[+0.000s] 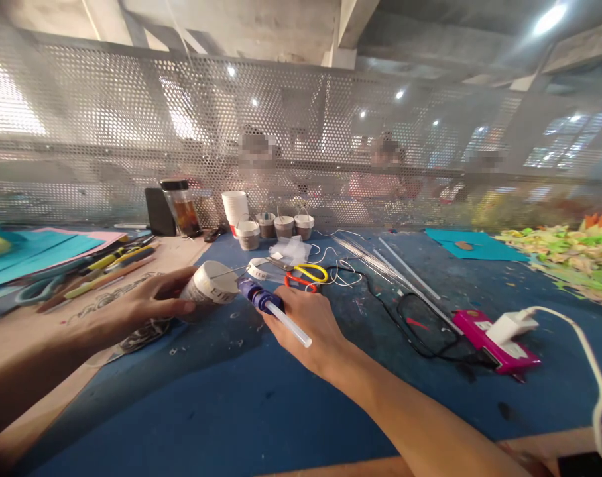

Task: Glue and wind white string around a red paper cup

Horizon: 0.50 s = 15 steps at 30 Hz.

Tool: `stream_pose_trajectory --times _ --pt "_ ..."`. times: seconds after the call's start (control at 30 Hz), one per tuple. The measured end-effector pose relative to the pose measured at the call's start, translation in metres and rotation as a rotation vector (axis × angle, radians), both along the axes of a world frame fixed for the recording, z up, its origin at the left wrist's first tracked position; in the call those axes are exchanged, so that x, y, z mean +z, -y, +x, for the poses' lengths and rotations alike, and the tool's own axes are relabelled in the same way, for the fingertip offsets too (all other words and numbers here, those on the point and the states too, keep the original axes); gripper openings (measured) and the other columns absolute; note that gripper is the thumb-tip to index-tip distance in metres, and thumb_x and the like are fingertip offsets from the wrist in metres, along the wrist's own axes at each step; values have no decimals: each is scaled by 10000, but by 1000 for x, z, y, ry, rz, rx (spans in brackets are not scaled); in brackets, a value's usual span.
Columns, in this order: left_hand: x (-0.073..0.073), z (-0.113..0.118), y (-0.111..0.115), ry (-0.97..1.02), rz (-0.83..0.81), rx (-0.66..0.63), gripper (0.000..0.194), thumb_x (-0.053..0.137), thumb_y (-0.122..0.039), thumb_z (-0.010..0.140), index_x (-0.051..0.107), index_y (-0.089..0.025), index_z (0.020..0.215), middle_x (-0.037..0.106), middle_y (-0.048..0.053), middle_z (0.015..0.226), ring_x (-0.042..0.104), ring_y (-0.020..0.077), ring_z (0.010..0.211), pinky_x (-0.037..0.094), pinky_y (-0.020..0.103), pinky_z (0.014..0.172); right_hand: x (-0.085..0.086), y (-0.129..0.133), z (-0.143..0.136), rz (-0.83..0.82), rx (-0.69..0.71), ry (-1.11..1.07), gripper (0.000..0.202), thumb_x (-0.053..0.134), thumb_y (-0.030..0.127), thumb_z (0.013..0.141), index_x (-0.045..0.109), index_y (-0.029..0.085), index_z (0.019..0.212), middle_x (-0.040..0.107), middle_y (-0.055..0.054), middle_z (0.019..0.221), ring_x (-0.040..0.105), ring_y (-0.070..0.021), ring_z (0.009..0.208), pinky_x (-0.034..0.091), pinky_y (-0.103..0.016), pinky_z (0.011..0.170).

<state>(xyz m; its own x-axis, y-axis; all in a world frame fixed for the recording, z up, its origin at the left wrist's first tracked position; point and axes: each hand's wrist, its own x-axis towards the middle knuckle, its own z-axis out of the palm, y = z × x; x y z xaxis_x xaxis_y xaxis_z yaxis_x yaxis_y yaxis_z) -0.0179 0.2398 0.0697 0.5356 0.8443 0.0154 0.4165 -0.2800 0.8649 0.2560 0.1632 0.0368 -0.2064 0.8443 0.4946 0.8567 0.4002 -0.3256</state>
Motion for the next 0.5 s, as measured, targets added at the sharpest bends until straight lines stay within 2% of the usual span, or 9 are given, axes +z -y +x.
stream_pose_trajectory --times 0.23,0.5 --pt "4 -6 -3 22 -44 -30 716 716 -453 749 538 -267 1417 641 73 1359 557 366 1253 479 429 1021 0 1 1 -4 23 -40 190 578 372 948 692 221 963 758 -21 829 724 -200 726 468 -287 610" --pt "10 -11 -2 -9 -49 -27 724 711 -351 773 486 -192 1443 577 94 1438 508 342 1311 412 444 1082 -4 0 1 46 79 -61 170 598 365 942 647 212 886 723 -8 801 673 -161 685 438 -261 621"
